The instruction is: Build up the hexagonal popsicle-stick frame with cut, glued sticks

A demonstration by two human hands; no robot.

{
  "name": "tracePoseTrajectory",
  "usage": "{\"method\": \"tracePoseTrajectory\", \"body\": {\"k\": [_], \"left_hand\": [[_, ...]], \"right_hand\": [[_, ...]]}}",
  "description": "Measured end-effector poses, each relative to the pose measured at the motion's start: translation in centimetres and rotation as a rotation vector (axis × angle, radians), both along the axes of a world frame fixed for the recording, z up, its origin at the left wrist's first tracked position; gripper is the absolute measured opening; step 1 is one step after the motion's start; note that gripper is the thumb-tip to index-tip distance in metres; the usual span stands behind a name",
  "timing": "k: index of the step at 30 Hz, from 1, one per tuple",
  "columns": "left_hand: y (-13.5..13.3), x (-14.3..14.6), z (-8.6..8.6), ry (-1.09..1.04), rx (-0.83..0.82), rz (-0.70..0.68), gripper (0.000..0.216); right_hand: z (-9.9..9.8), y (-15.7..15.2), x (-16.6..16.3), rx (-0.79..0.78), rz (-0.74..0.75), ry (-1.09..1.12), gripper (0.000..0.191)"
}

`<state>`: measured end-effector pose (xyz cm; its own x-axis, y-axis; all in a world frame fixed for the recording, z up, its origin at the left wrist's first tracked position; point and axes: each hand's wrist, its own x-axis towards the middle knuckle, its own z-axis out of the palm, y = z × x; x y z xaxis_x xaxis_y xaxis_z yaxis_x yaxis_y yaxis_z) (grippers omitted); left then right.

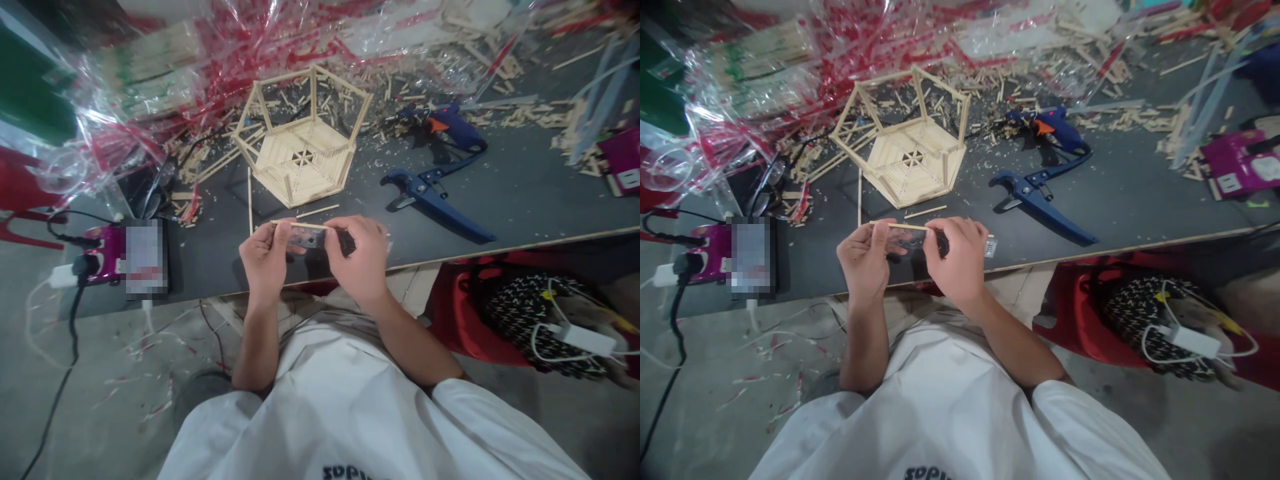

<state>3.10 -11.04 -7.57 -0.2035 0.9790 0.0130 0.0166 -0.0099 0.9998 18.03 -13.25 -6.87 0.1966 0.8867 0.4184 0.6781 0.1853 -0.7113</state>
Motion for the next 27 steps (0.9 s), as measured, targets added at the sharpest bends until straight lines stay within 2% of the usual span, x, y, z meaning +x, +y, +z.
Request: {"method": "tracePoseTrajectory", "body": {"k": [27], "left_hand": [[0.11, -0.04, -0.01, 0.027, 0.001, 0.013, 0.036]], "right_hand": [[-0.27, 0.33, 0.14, -0.032, 0.027, 0.029, 0.014]]}}
